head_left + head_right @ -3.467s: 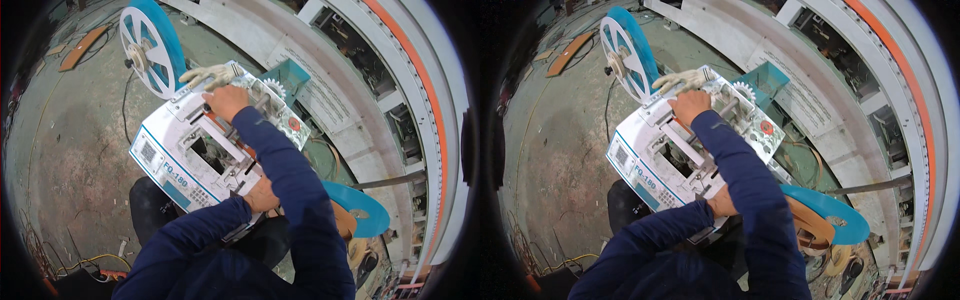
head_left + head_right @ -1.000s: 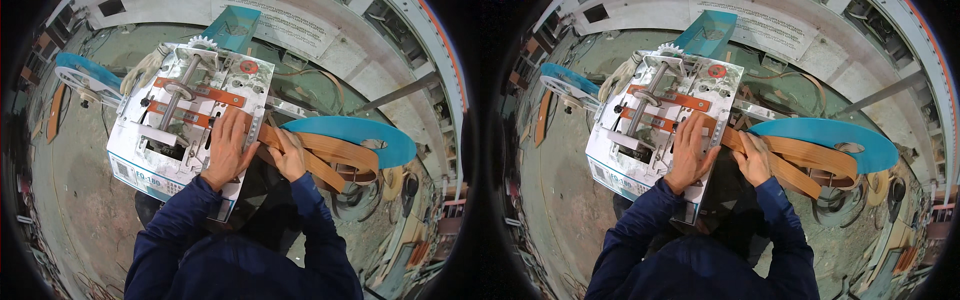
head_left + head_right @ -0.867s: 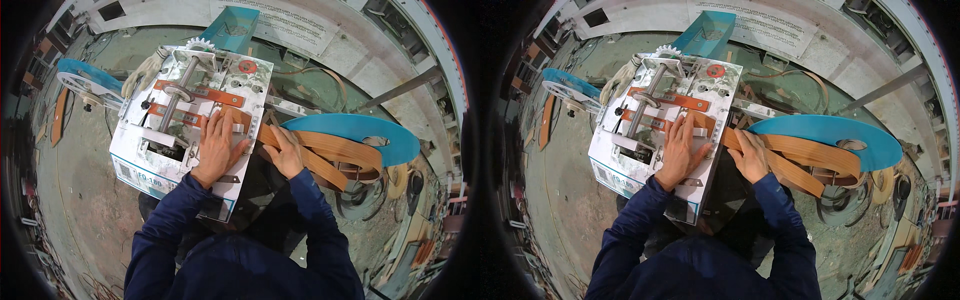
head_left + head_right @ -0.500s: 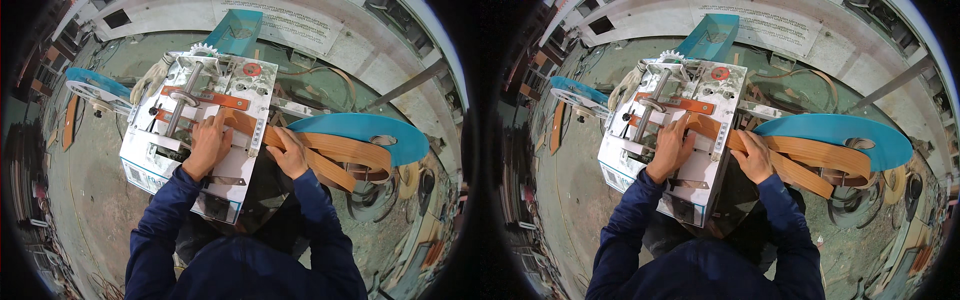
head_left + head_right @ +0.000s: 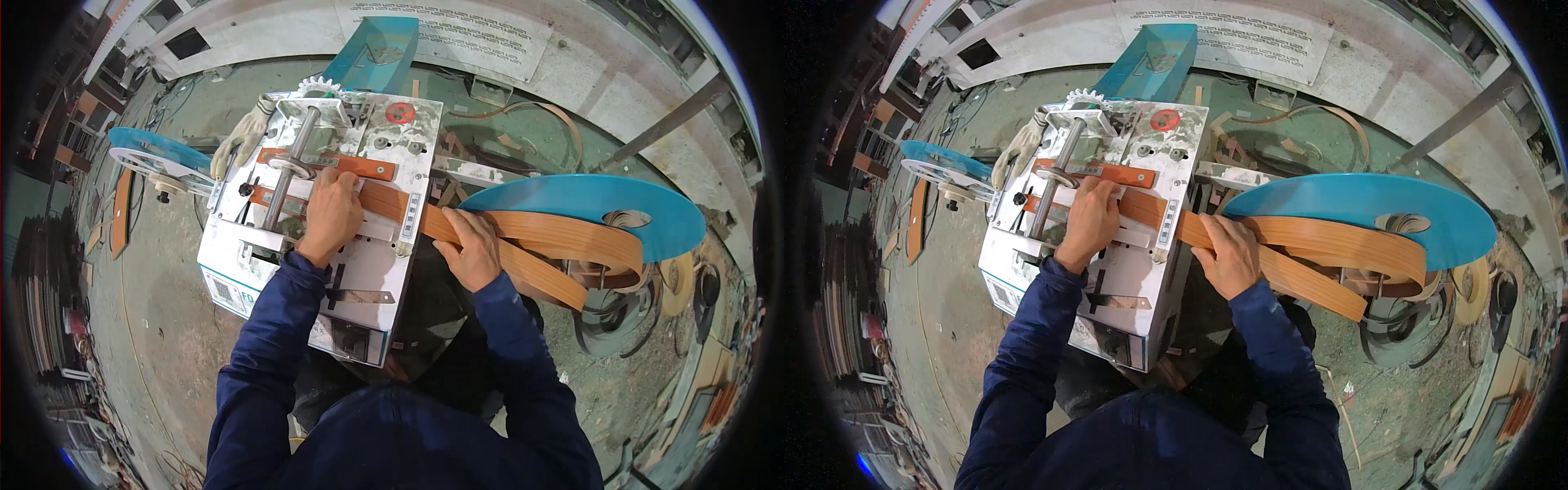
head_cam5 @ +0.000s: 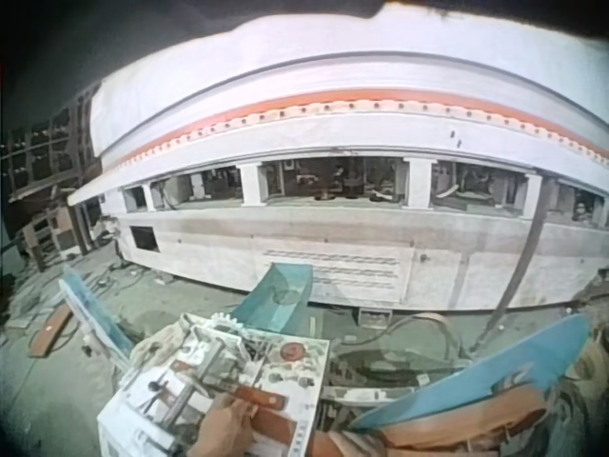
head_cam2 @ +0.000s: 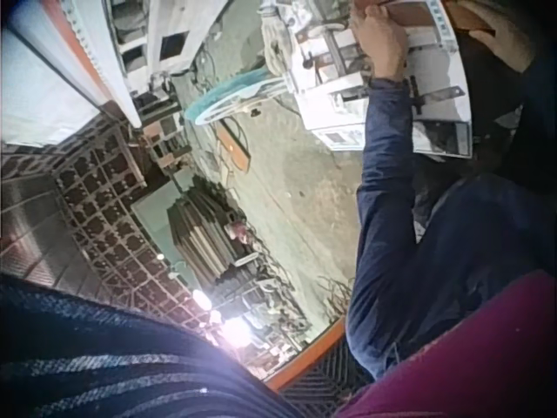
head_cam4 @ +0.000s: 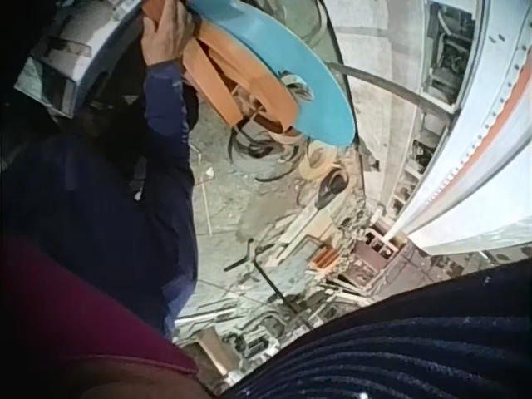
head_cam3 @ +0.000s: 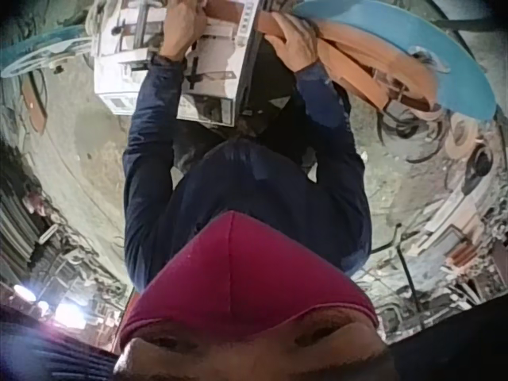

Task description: Adjusting and using a manual edge banding machine for a wooden board.

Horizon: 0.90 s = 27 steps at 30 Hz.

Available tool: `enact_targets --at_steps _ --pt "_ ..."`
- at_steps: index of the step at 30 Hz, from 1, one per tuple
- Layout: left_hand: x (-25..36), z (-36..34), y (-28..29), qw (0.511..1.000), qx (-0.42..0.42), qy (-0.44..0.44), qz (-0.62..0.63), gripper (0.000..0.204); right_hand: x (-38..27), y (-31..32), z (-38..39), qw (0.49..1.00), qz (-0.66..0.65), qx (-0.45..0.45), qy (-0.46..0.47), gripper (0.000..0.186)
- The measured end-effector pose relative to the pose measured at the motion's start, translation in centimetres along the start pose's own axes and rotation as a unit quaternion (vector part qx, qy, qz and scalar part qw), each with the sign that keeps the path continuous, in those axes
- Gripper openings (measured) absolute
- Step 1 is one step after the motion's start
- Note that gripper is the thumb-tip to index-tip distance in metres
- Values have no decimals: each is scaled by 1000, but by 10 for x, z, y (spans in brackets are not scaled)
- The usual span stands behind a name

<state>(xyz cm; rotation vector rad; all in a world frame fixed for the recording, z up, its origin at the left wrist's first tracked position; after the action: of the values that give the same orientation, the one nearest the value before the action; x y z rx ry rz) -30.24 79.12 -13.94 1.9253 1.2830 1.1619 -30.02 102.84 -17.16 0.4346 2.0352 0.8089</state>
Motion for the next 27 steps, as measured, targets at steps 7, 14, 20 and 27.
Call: enact_targets --at_steps 7,14,20,27 --pt "0 6 8 999 6 -30 14 18 10 1 -1 996 -76 -34 -35 53" --pt "-5 10 15 990 -107 47 74 32 9 4 -1 996 -77 -32 -41 53" --pt "8 1 14 994 -93 9 57 34 3 4 1 1000 -5 -25 -7 55" --pt "27 3 5 986 -158 -54 27 54 10 12 1 996 12 -63 -63 54"
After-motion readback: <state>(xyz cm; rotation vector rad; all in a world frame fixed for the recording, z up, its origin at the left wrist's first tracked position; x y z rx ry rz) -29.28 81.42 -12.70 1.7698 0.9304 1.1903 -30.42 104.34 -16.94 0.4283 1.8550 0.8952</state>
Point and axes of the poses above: each hand's wrist, its own z-axis away from the middle knuckle, its own y-axis out of the back of the hand, x = y × z, the point moved 6 cm from there along -z, towards the middle knuckle, and after that the axes turned 2 degrees about -y, right-handed, at the moved point
